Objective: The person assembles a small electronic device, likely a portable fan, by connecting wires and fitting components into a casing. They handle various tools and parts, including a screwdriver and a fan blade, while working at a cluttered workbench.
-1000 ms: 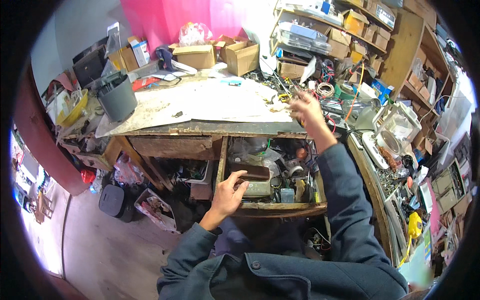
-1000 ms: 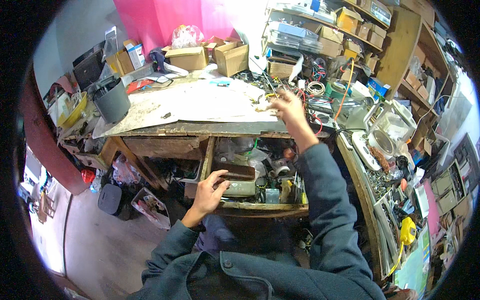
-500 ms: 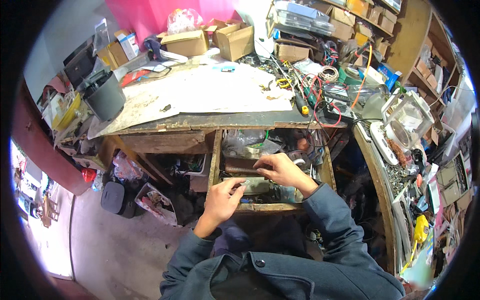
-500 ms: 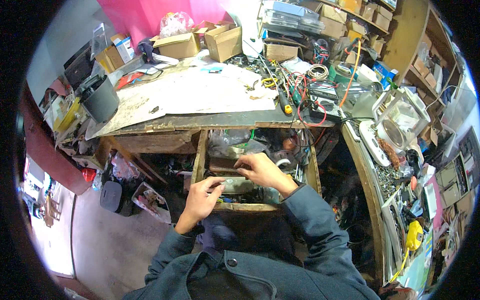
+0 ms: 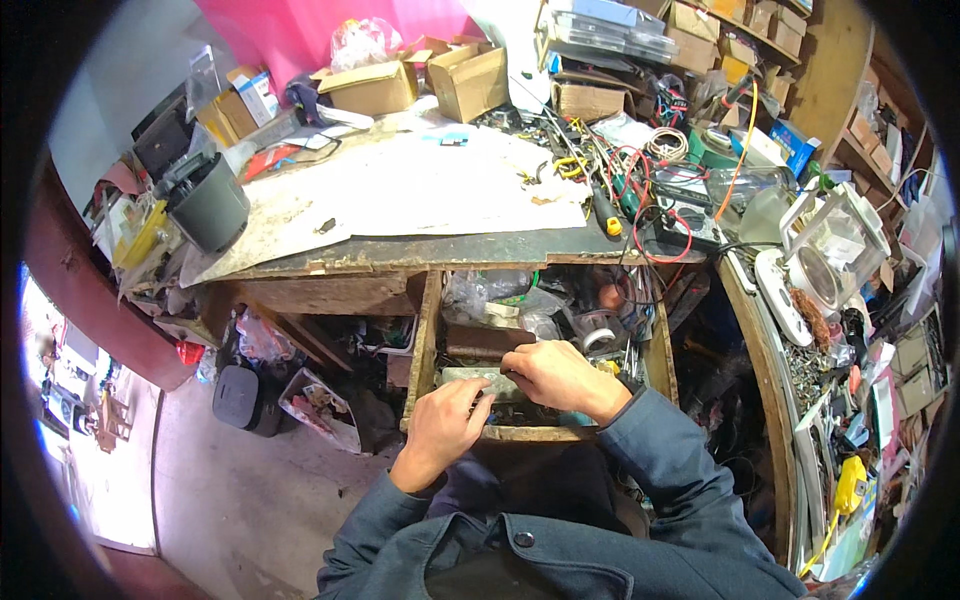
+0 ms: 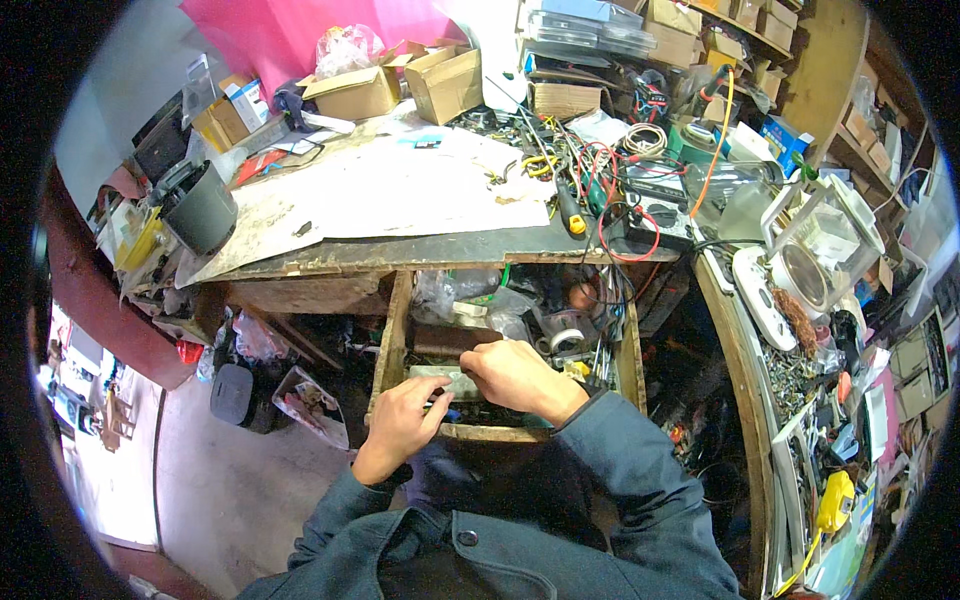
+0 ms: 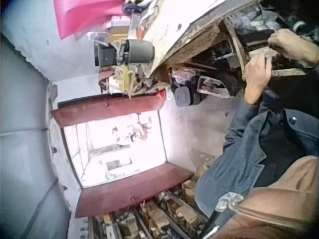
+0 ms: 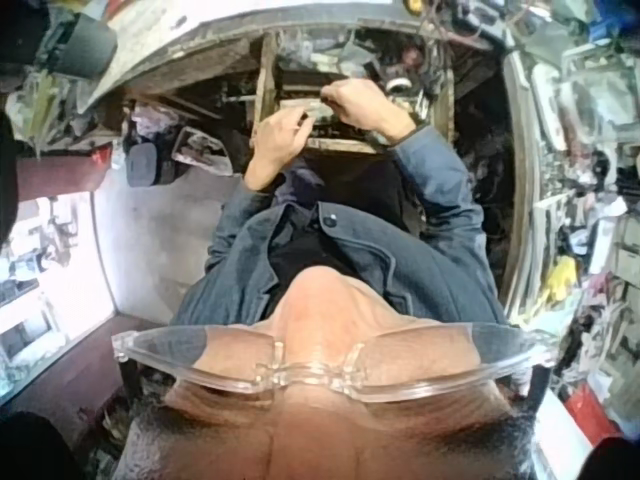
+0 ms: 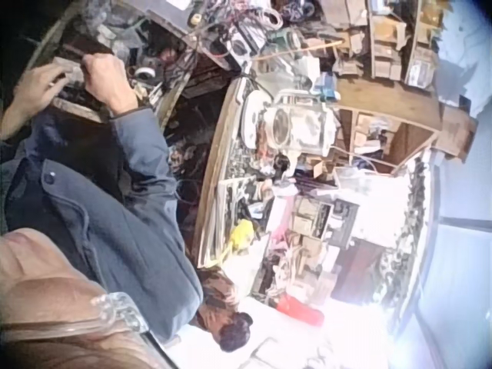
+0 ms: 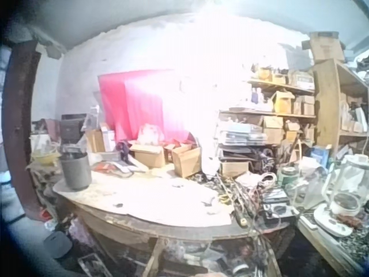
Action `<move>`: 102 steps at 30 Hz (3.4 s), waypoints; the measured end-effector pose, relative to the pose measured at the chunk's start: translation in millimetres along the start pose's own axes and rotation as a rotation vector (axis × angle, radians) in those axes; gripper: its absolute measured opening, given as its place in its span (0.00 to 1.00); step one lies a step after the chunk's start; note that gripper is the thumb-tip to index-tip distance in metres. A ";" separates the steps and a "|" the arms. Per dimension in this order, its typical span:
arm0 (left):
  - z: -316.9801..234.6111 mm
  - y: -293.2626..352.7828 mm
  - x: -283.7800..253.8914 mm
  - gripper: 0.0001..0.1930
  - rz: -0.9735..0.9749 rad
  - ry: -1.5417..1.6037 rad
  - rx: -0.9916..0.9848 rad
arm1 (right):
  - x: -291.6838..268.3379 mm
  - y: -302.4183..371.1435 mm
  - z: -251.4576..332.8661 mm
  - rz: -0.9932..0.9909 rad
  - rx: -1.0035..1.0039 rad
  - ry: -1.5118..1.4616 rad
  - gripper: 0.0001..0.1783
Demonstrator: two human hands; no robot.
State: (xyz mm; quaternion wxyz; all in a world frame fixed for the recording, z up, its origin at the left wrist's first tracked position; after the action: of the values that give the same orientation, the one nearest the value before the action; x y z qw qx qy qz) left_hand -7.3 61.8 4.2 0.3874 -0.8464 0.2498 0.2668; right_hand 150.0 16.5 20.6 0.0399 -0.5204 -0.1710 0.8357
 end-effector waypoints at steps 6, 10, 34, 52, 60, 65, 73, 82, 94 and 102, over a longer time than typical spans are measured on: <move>-2.7 -0.6 -1.4 0.11 0.042 -0.018 -0.029 | -5.5 3.1 -1.0 -0.030 -0.006 0.023 0.06; -1.6 0.0 -1.7 0.11 0.046 0.006 -0.008 | -4.9 2.6 -0.9 -0.001 -0.004 0.055 0.05; 25.3 -22.7 -17.3 0.14 0.169 0.098 -0.098 | 5.9 6.0 -10.8 0.046 0.049 0.083 0.07; 25.4 -18.5 -15.9 0.13 0.156 0.052 -0.100 | 5.6 6.7 -8.6 0.030 0.030 0.150 0.06; 26.0 -17.9 -14.8 0.12 0.147 0.040 -0.096 | 7.3 6.7 -10.4 0.048 0.039 0.159 0.06; 27.6 -16.9 -14.7 0.12 0.137 0.048 -0.088 | 7.6 6.8 -10.7 0.058 0.051 0.170 0.06; 26.0 -16.4 -16.1 0.12 0.123 0.058 -0.083 | 8.3 8.0 -10.7 0.067 0.063 0.179 0.07; 25.8 -16.0 -16.6 0.12 0.113 0.053 -0.082 | 7.9 8.5 -9.3 0.051 0.040 0.171 0.06; 11.7 -15.5 -18.9 0.12 0.030 -0.052 0.026 | -5.6 2.3 -9.3 -0.137 0.032 0.049 0.08; 15.7 -12.2 -16.0 0.11 0.036 -0.081 0.017 | -52.8 -33.6 17.3 -0.308 -0.074 0.034 0.08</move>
State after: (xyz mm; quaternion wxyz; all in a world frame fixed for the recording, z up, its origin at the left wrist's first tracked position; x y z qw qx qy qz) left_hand -15.4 84.7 12.2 0.3996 -0.8270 0.2512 0.3054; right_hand 154.9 30.8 83.7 0.1517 -0.5033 -0.2786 0.8038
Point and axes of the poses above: each hand's wrist, its own y-axis away from the middle knuckle, its own x-axis out of the palm, z = x × y, the point moved 7 cm from there along -y, towards the middle knuckle, and after that the axes turned 8 degrees about -z, right-handed, at the moved point
